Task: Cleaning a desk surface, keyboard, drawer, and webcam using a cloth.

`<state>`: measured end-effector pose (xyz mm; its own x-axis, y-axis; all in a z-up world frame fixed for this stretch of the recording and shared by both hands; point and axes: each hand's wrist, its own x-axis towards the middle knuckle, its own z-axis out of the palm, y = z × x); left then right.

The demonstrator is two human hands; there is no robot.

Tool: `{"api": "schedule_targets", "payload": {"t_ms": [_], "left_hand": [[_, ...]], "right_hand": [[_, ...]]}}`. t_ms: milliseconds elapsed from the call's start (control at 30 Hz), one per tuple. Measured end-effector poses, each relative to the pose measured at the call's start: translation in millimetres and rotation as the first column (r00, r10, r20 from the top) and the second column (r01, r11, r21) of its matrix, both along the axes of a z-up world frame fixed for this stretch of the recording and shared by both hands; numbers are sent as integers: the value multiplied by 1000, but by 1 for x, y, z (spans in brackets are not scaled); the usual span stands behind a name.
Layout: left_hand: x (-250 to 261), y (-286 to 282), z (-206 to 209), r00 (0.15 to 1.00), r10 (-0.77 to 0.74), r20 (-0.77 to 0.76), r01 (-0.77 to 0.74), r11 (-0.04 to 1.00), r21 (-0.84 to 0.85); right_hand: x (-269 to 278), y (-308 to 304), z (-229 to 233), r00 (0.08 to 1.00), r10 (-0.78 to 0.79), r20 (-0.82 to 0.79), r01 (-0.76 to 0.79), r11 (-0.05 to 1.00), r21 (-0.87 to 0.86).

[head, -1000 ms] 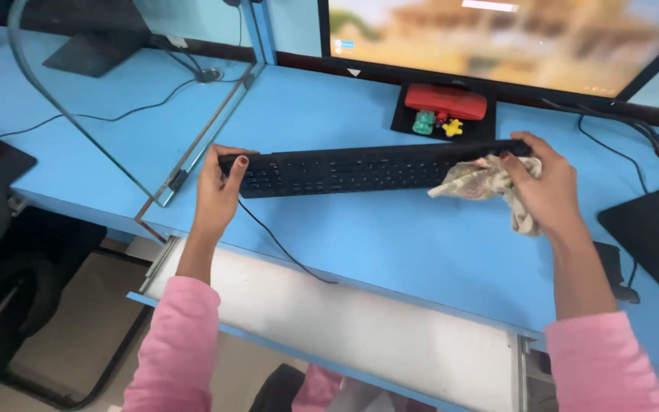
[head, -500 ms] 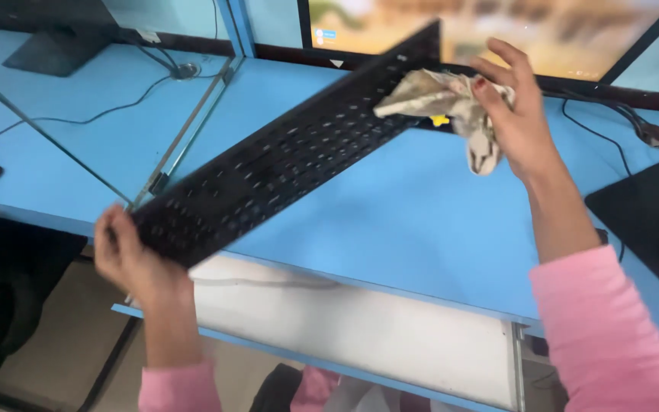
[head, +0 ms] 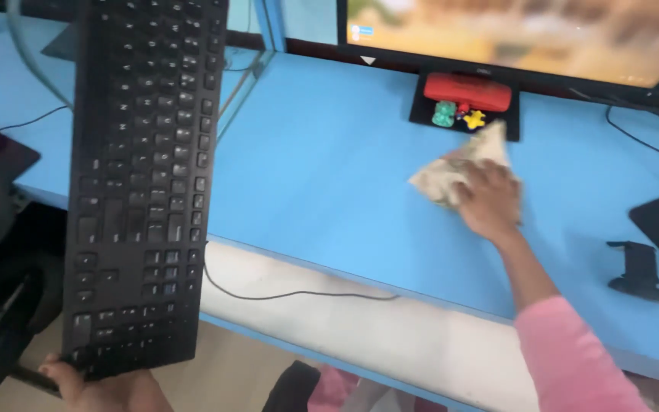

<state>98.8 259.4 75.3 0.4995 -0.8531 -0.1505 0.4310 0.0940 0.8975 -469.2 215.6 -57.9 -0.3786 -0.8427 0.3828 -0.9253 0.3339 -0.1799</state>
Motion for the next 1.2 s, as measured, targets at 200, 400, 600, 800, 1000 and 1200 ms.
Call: {"api": "schedule_targets", "payload": {"t_ms": [200, 400, 600, 800, 1000, 1200], "left_hand": [[62, 5, -41, 994, -51, 97, 62, 992, -114], [68, 3, -33, 1000, 0, 1, 0, 998, -63], [57, 11, -32, 995, 24, -92, -20, 999, 38], [27, 7, -15, 977, -70, -200, 94, 990, 109], [23, -15, -52, 935, -179, -305, 193, 981, 15], [8, -20, -43, 942, -169, -288, 179, 984, 10]], "right_hand": [[86, -121, 48, 937, 297, 183, -301, 954, -9], [128, -213, 34, 529, 464, 711, -540, 830, -140], [204, -170, 33, 310, 650, 694, -771, 599, -216], [131, -58, 73, 39, 591, 806, -985, 157, -68], [25, 18, 175, 482, 220, 848, -786, 535, 308], [56, 10, 106, 725, 619, 304, -689, 663, 294]]}}
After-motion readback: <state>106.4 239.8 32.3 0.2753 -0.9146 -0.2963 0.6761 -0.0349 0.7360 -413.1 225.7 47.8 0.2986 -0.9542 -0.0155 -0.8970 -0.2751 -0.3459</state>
